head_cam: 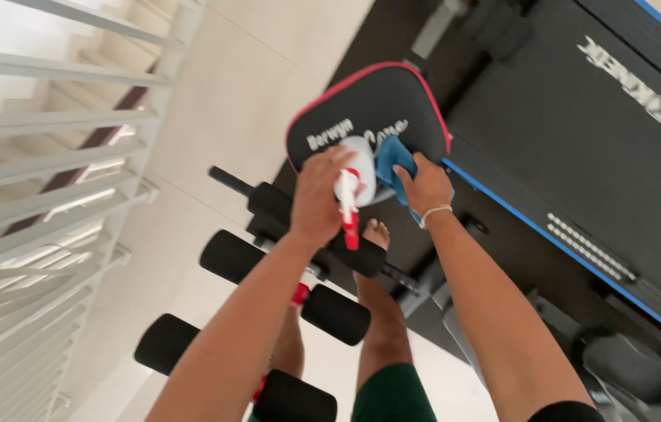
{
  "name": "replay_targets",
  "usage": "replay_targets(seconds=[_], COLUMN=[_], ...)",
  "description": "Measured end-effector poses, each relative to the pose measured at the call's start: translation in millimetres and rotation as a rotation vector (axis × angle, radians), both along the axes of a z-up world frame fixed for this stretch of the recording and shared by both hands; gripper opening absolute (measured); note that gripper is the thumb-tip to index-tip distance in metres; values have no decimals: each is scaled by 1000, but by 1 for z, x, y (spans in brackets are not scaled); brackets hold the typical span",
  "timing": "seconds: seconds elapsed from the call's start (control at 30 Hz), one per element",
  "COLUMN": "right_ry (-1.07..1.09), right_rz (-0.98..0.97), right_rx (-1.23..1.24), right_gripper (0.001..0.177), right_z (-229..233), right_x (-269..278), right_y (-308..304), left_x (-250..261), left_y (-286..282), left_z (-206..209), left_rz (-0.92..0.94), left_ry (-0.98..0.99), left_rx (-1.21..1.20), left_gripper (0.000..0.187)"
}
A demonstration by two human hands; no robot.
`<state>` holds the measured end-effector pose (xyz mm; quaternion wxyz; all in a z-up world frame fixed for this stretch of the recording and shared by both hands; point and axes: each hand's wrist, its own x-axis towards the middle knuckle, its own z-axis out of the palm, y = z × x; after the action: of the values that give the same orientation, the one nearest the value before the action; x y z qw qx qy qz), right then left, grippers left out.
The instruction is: Cleaning a wooden handrail and nearby exercise equipment using a spray bottle and a cloth.
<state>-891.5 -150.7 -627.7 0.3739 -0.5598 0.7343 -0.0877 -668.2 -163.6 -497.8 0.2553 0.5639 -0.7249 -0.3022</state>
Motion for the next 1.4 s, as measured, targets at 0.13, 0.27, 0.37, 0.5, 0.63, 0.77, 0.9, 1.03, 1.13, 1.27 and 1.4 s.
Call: replay_targets(seconds=[0.13,0.27,0.37,0.5,0.63,0.77,0.9,1.03,1.13,1.27,1.4], right_ry=[32,63,80,19,57,121,54,93,250,361,305], right_rz=[-1,-99,-61,157,384,39,242,441,443,7,-543], right_rx=[18,1,20,-131,-180,-158,-184,-276,-320,-192,-74], right_gripper=[40,31,29,23,23,29,26,28,21,25,29], right_z=[-3,-6,-3,-33,-39,-27,-40,-54,-55,-38,-4], right_x=[8,12,16,37,57,64,115,149,130,55,0], right_y=[-4,-6,4,28,22,-1,-5,13,2,-10,-8], left_x=[-4,1,3,12,37,60,75,87,92,92,86], left_y=[-5,-5,-2,-2,0,2,-2,2,1,7,10], left_z=[3,14,30,55,60,76,107,111,119,126,146], left_rz=[-35,7,43,132,168,177,195,199,195,154,120], left_ry=[85,-18,-33,-60,-43,-124,-203,-225,-283,-240,-217], left_rx=[-17,-6,-38,-89,-149,-206,-171,-180,-150,-136,-154], left_gripper=[47,42,40,39,42,33,43,42,42,40,37])
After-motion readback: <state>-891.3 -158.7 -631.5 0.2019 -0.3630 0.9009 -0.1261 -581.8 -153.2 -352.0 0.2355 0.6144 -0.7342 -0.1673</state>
